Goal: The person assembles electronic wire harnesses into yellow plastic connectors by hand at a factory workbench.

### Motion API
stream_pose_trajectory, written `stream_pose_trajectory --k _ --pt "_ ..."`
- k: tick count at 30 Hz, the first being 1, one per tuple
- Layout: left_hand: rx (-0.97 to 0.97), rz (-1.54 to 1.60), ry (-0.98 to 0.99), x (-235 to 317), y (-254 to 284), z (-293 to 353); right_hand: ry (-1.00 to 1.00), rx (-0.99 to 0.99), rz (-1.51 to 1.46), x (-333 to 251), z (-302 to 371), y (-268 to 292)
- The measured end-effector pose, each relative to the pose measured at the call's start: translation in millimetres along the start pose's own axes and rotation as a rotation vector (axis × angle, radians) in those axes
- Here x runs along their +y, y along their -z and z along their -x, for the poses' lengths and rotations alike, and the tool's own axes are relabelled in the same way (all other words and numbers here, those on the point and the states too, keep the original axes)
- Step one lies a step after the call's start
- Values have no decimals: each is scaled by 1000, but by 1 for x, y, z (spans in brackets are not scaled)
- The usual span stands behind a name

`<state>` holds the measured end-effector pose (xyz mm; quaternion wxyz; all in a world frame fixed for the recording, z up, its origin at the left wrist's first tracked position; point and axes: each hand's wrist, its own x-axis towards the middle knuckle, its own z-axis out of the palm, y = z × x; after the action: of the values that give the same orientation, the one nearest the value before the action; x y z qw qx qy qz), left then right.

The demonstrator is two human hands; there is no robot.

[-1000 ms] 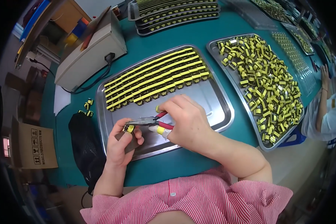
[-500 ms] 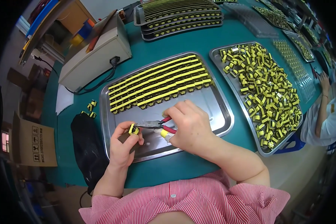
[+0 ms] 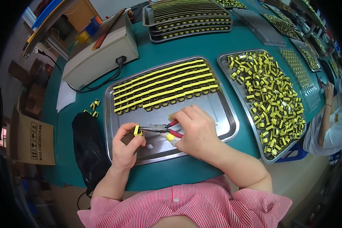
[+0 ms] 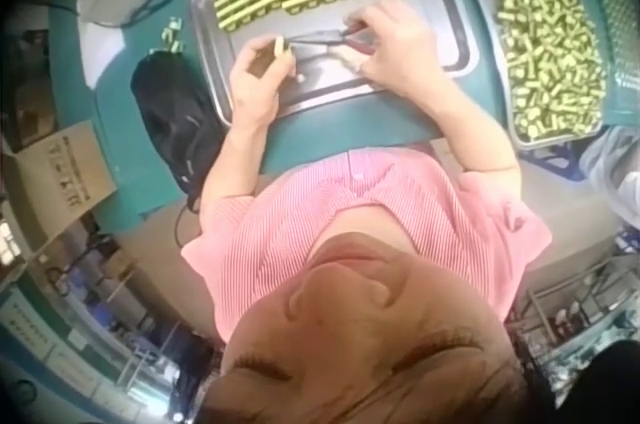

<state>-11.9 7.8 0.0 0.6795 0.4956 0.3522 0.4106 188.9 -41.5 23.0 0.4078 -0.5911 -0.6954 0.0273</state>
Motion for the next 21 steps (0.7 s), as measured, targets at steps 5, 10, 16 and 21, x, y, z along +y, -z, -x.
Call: stream_pose_trajectory --k 5,10,16,21 --pt "-1 -2 -13 0 1 1 -6 -9 -5 -1 0 0" --pt "-12 -1 -10 1 1 2 -13 -17 -11 -1 1 -1" --pt "-17 -11 -22 2 0 2 -17 -31 -6 -1 0 0" --pt "-10 -93 -57 4 -1 2 -28 -47 -11 0 1 1"
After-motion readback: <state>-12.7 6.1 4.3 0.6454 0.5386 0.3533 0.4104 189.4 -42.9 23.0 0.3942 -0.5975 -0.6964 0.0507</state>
